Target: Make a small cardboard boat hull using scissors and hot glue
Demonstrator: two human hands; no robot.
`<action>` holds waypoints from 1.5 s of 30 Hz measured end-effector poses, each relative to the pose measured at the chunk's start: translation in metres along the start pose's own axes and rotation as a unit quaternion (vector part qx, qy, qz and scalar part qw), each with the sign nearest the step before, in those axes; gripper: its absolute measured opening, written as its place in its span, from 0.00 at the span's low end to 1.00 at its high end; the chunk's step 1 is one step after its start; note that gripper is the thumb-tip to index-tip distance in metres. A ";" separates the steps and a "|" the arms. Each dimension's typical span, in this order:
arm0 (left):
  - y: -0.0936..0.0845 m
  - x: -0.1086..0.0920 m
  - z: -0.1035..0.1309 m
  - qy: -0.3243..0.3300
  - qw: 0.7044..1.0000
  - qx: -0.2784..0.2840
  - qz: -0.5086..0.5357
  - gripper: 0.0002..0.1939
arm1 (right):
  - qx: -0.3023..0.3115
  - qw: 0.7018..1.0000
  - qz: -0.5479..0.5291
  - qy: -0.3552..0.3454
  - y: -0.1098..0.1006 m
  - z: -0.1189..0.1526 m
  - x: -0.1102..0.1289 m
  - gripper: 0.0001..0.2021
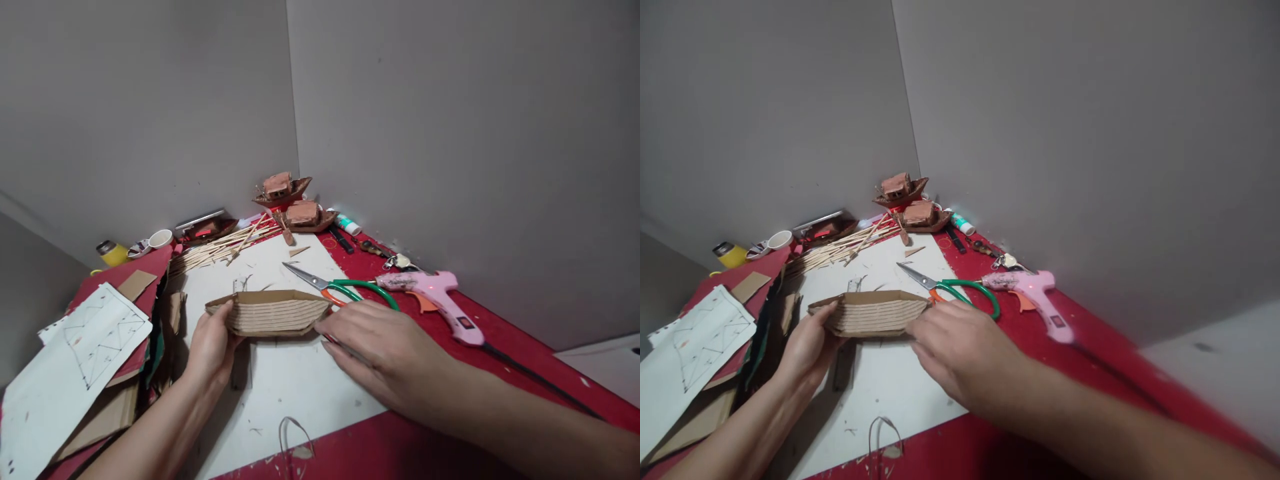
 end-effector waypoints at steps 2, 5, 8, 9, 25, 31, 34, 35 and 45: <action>-0.010 -0.006 0.012 -0.003 1.000 -0.011 -0.010 0.07 | -0.003 1.000 -0.015 0.004 0.001 0.000 0.000 0.10; -0.030 -0.011 0.030 0.001 0.999 -0.042 -0.023 0.12 | 0.034 0.998 -0.048 -0.014 0.005 -0.001 0.006 0.09; -0.046 -0.003 0.045 -0.031 0.998 -0.053 -0.023 0.15 | 0.079 0.994 -0.070 -0.029 0.010 -0.001 0.012 0.08; -0.050 0.002 0.050 -0.052 0.997 -0.049 -0.025 0.15 | 0.093 0.992 -0.076 -0.030 0.012 -0.001 0.013 0.07; -0.080 -0.003 0.071 -0.036 0.974 0.076 -0.211 0.29 | 0.204 0.974 -0.092 -0.011 0.036 0.016 0.012 0.16; -0.084 -0.007 0.072 0.054 0.966 0.054 -0.246 0.29 | 0.189 0.978 -0.082 0.032 0.041 0.020 0.008 0.12; -0.081 -0.011 0.094 0.171 0.946 0.036 -0.273 0.22 | 0.149 0.981 -0.097 0.073 0.040 0.018 0.001 0.13; -0.079 -0.012 0.103 0.211 0.934 0.033 -0.287 0.17 | 0.136 0.982 -0.100 0.084 0.038 0.017 -0.002 0.13; -0.064 0.028 0.119 0.337 0.667 0.347 -0.567 0.32 | -0.043 0.970 -0.093 0.221 -0.001 0.002 -0.019 0.12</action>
Point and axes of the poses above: each hand's wrist, its own z-axis away from the middle knuckle, its own y-axis out of the palm, x = y × z, the point moved 3 cm from there along -z, towards the middle knuckle, and after that the axes turned 11 degrees about z, right-handed, at the moved point
